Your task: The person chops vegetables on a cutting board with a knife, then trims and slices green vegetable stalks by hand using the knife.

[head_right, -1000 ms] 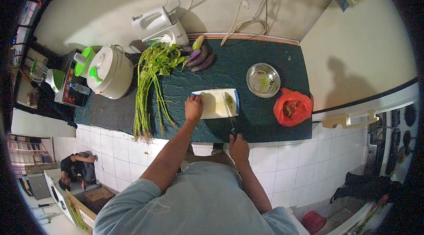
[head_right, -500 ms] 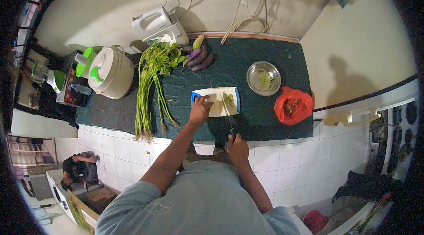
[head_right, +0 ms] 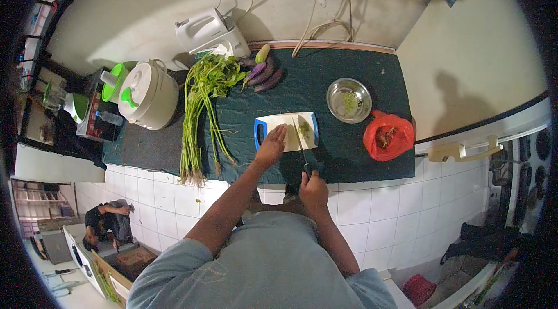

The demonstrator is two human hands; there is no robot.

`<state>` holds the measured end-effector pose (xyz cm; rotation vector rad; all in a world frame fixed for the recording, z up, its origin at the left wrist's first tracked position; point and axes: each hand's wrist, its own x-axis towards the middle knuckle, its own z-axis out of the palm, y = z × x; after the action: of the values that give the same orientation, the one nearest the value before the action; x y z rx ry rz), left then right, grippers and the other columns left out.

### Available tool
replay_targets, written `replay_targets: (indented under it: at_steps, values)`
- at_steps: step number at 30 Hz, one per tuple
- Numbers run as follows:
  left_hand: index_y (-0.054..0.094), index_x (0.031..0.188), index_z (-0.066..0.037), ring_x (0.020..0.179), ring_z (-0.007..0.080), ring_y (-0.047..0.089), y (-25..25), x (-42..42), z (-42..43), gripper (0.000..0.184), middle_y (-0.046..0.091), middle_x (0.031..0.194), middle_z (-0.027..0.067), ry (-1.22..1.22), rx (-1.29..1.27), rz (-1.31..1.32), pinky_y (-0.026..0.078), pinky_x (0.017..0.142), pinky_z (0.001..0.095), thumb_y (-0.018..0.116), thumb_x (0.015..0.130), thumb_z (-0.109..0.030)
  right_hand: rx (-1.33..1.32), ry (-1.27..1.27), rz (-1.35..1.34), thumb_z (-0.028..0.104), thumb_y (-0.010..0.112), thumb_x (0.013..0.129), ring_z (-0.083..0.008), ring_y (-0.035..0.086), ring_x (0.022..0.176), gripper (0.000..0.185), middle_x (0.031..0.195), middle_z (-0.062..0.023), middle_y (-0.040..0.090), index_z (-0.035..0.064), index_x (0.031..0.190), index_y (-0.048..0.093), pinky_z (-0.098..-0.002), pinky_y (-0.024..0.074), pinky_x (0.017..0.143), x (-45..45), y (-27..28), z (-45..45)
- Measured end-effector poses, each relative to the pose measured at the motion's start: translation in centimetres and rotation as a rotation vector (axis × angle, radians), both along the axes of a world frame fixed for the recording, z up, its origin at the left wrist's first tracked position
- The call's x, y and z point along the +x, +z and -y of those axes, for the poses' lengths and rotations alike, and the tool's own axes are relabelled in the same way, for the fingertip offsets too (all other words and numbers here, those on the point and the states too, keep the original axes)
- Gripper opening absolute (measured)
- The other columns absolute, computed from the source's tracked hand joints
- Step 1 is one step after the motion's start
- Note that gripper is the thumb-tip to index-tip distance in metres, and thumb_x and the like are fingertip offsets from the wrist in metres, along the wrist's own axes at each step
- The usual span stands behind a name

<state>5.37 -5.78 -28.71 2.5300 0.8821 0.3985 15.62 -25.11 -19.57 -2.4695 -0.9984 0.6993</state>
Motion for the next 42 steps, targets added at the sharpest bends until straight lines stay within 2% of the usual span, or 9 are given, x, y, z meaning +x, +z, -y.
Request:
replay_targets:
  at_steps: [4, 7, 11, 13, 17, 19, 26, 35, 42]
  values:
    - [0.034, 0.147, 0.004, 0.143, 0.035, 0.035, 0.4, 0.2, 1.0, 0.057, 0.037, 0.153, 0.0217, -0.173, -0.015, -0.114, 0.029, 0.12, 0.0413, 0.045, 0.091, 0.001, 0.022, 0.018, 0.007, 0.036, 0.054, 0.098, -0.0491, 0.065, 0.077, 0.039, 0.077, -0.0297, 0.065, -0.0019, 0.094, 0.059, -0.0577, 0.0503, 0.07, 0.0, -0.8, 0.4]
    - [0.036, 0.146, 0.002, 0.142, 0.0348, 0.037, -0.8, -0.1, 1.3, 0.056, 0.041, 0.151, 0.0203, -0.196, -0.024, -0.015, 0.028, 0.12, 0.0399, 0.045, 0.09, 0.002, -0.024, 0.048, 0.024, 0.038, 0.049, 0.1, -0.0473, 0.067, 0.078, 0.043, 0.079, -0.0292, 0.066, -0.0034, 0.094, 0.057, -0.0556, 0.0537, 0.069, -0.2, -0.6, 0.6]
    - [0.043, 0.144, -0.001, 0.141, 0.0322, 0.04, 1.0, -0.3, 1.3, 0.057, 0.044, 0.149, 0.0199, -0.068, -0.14, 0.014, 0.034, 0.117, 0.0385, 0.047, 0.088, 0.003, 0.014, 0.052, 0.022, 0.038, 0.049, 0.101, -0.0471, 0.067, 0.076, 0.042, 0.078, -0.0286, 0.066, -0.0032, 0.093, 0.057, -0.0553, 0.0537, 0.068, -0.4, -1.4, 0.6]
    - [0.053, 0.137, -0.003, 0.129, 0.033, 0.051, 2.6, -0.4, 1.3, 0.05, 0.055, 0.136, 0.019, 0.162, -0.266, 0.135, 0.045, 0.106, 0.0405, 0.05, 0.087, 0.002, 0.028, 0.035, 0.014, 0.037, 0.049, 0.101, -0.0466, 0.067, 0.074, 0.041, 0.077, -0.0276, 0.066, -0.0029, 0.093, 0.057, -0.0554, 0.0535, 0.066, -0.6, -1.2, 0.1]
    - [0.059, 0.13, -0.005, 0.113, 0.0339, 0.058, 1.1, -1.6, 0.3, 0.046, 0.061, 0.119, 0.0157, 0.169, -0.17, 0.033, 0.05, 0.095, 0.0427, 0.055, 0.085, -0.001, 0.035, 0.069, 0.038, 0.036, 0.047, 0.102, -0.0467, 0.067, 0.076, 0.041, 0.077, -0.028, 0.066, -0.0036, 0.095, 0.056, -0.0554, 0.0541, 0.067, -0.8, -1.6, -0.9]
    - [0.056, 0.133, -0.009, 0.101, 0.0344, 0.059, -0.2, -2.1, 0.0, 0.044, 0.06, 0.113, 0.0142, 0.06, 0.049, -0.015, 0.052, 0.086, 0.045, 0.056, 0.089, -0.009, -0.034, 0.073, 0.074, 0.035, 0.045, 0.102, -0.0471, 0.068, 0.078, 0.041, 0.079, -0.0289, 0.067, -0.0048, 0.098, 0.055, -0.0555, 0.0547, 0.07, -0.9, -1.6, -1.7]
    - [0.06, 0.13, -0.009, 0.111, 0.0296, 0.052, 1.3, -2.1, 1.4, 0.046, 0.055, 0.122, 0.0111, 0.088, 0.183, -0.157, 0.046, 0.091, 0.0412, 0.057, 0.085, -0.014, -0.122, 0.071, 0.012, 0.035, 0.045, 0.102, -0.0471, 0.067, 0.082, 0.042, 0.085, -0.0313, 0.067, -0.0056, 0.1, 0.055, -0.0548, 0.0537, 0.075, -1.3, -1.3, -3.0]
    - [0.059, 0.127, -0.008, 0.115, 0.0276, 0.05, 1.7, -1.5, 1.0, 0.044, 0.054, 0.124, 0.0085, 0.014, 0.305, -0.316, 0.044, 0.089, 0.0411, 0.059, 0.084, -0.018, -0.07, 0.094, 0.042, 0.03, 0.048, 0.102, -0.0473, 0.068, 0.077, 0.036, 0.083, -0.0304, 0.067, -0.0056, 0.105, 0.047, -0.0526, 0.0555, 0.069, -1.9, -4.4, -3.0]
    - [0.068, 0.102, -0.008, 0.106, 0.0261, 0.055, 2.2, 0.3, 0.8, 0.025, 0.061, 0.111, 0.0069, 0.149, 0.302, -0.32, 0.046, 0.083, 0.0406, 0.063, 0.085, -0.025, -0.087, 0.163, 0.005, 0.032, 0.046, 0.102, -0.0457, 0.068, 0.087, 0.039, 0.088, -0.0297, 0.067, -0.0062, 0.106, 0.052, -0.0533, 0.0555, 0.075, 1.0, -0.6, -5.6]
